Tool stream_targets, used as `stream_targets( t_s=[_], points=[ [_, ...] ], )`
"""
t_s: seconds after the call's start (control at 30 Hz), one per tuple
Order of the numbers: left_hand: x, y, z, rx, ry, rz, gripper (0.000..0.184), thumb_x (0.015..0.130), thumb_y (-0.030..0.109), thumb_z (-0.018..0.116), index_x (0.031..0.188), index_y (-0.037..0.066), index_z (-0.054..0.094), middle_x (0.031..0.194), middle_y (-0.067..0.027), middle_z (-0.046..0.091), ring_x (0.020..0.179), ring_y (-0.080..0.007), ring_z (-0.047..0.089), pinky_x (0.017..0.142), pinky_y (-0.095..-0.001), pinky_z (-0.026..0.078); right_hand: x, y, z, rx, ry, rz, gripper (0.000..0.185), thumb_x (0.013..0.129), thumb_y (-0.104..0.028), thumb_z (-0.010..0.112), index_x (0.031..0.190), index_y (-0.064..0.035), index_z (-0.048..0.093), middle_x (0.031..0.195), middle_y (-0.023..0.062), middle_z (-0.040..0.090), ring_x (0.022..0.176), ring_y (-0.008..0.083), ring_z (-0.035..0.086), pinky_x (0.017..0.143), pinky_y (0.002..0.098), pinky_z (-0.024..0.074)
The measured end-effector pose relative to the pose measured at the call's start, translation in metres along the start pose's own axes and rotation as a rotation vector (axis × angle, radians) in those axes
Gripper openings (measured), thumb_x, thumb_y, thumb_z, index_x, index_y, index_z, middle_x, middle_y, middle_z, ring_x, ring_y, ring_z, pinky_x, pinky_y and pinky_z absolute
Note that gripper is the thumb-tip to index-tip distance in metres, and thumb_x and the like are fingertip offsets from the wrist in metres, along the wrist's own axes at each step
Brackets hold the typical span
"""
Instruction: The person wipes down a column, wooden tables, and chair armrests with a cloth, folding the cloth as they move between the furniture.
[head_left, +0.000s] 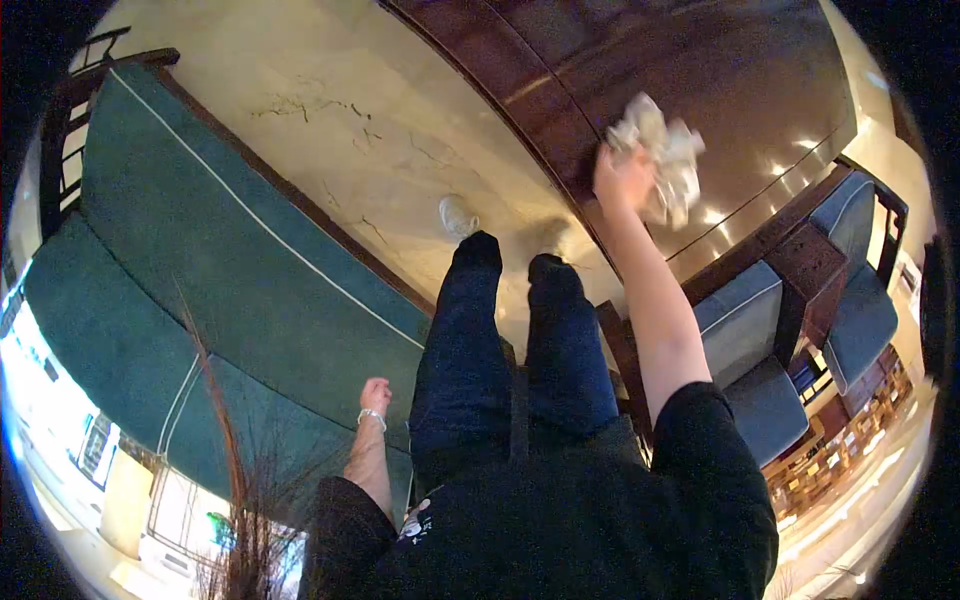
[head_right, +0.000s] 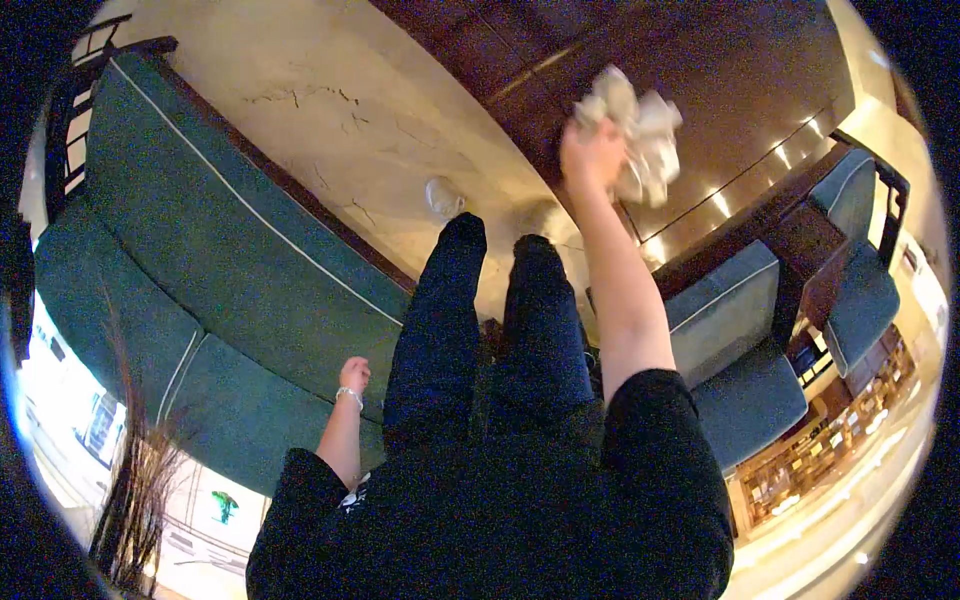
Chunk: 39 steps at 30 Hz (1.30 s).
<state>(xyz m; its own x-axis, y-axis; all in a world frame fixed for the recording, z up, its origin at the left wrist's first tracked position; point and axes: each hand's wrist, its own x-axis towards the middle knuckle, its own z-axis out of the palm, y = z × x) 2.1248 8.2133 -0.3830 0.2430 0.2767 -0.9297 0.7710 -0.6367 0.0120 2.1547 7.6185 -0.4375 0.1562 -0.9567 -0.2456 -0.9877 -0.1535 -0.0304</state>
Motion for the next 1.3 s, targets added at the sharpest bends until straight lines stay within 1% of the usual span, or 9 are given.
stream_targets(
  t_s=[0.27,0.4,0.67,0.73,0.77,0.8,0.97,1.07,1.3],
  points=[
    [-0.026,0.066,0.013,0.346,-0.108,-0.215,0.018,0.083,0.018,0.046,0.084,0.005,0.058,0.064,-0.0037,0.056,0.052,-0.0118,0.051,0.046,-0.0252,0.041,0.005,-0.098,0.018,0.178,0.100,-0.621,0.035,0.063,-0.036,0.063,0.092,-0.0188,0.054,0.087,0.0083,0.048,0.083,0.0285,0.049,0.065,0.0406,0.0448],
    [0.013,0.122,0.017,0.585,-0.072,0.383,0.019,0.084,0.020,0.046,0.086,0.005,0.059,0.065,-0.0031,0.055,0.055,-0.0114,0.052,0.050,-0.0243,0.042,0.017,-0.087,0.006,0.148,0.078,-0.851,0.037,0.062,-0.037,0.064,0.096,-0.0254,0.055,0.087,0.0036,0.047,0.082,0.0252,0.050,0.060,0.0373,0.0460],
    [0.002,0.331,0.023,0.220,-0.117,0.293,0.018,0.086,0.019,0.043,0.085,0.007,0.056,0.070,-0.0019,0.055,0.056,-0.0101,0.050,0.051,-0.0245,0.043,0.053,0.085,-0.012,0.175,0.028,-0.346,0.040,0.063,-0.023,0.066,0.097,-0.0053,0.057,0.108,0.0176,0.048,0.100,0.0345,0.046,0.085,0.0428,0.0380],
    [0.011,0.355,0.017,0.118,-0.118,0.274,0.018,0.086,0.018,0.043,0.086,0.006,0.056,0.071,-0.0011,0.055,0.060,-0.0090,0.051,0.053,-0.0233,0.042,0.085,0.161,0.018,0.181,0.217,-0.151,0.039,0.067,-0.025,0.065,0.097,-0.0012,0.056,0.100,0.0200,0.052,0.095,0.0337,0.048,0.084,0.0394,0.0388],
    [0.018,0.359,0.012,0.118,-0.117,0.271,0.018,0.086,0.018,0.043,0.086,0.006,0.056,0.071,-0.0011,0.055,0.060,-0.0090,0.051,0.053,-0.0233,0.042,0.104,0.164,-0.002,0.199,-0.068,0.215,0.042,0.070,-0.029,0.064,0.101,-0.0017,0.055,0.094,0.0197,0.055,0.089,0.0330,0.050,0.079,0.0398,0.0397],
    [0.028,0.357,0.004,0.262,-0.151,0.307,0.020,0.086,0.020,0.044,0.088,0.005,0.056,0.074,-0.0041,0.057,0.065,-0.0134,0.054,0.057,-0.0260,0.044,0.112,0.153,-0.011,0.637,0.053,0.227,0.045,0.072,-0.035,0.061,0.101,-0.0008,0.053,0.089,0.0182,0.057,0.082,0.0325,0.052,0.074,0.0402,0.0400],
    [0.045,0.379,-0.044,0.822,-0.026,0.397,0.031,0.085,0.029,0.042,0.098,0.004,0.056,0.098,-0.0190,0.058,0.096,-0.0336,0.053,0.082,-0.0366,0.041,0.134,0.044,-0.007,0.361,0.050,0.228,0.047,0.074,-0.042,0.055,0.099,-0.0026,0.053,0.089,0.0176,0.056,0.085,0.0316,0.052,0.075,0.0377,0.0397],
    [0.071,0.399,-0.087,0.778,-0.069,0.344,0.030,0.086,0.028,0.041,0.099,0.005,0.056,0.094,-0.0156,0.060,0.093,-0.0288,0.055,0.082,-0.0344,0.041,0.118,-0.072,-0.006,0.113,-0.001,0.204,0.051,0.072,-0.043,0.054,0.110,-0.0101,0.048,0.109,0.0180,0.049,0.099,0.0358,0.048,0.083,0.0431,0.0379],
    [0.075,0.455,-0.200,0.267,-0.055,0.144,0.018,0.087,0.023,0.044,0.090,0.010,0.057,0.069,-0.0014,0.056,0.055,-0.0066,0.049,0.050,-0.0197,0.039,0.097,-0.340,0.000,0.170,0.181,-0.061,0.044,0.068,-0.037,0.058,0.101,-0.0088,0.051,0.095,0.0198,0.050,0.090,0.0368,0.046,0.077,0.0443,0.0388]
  ],
)
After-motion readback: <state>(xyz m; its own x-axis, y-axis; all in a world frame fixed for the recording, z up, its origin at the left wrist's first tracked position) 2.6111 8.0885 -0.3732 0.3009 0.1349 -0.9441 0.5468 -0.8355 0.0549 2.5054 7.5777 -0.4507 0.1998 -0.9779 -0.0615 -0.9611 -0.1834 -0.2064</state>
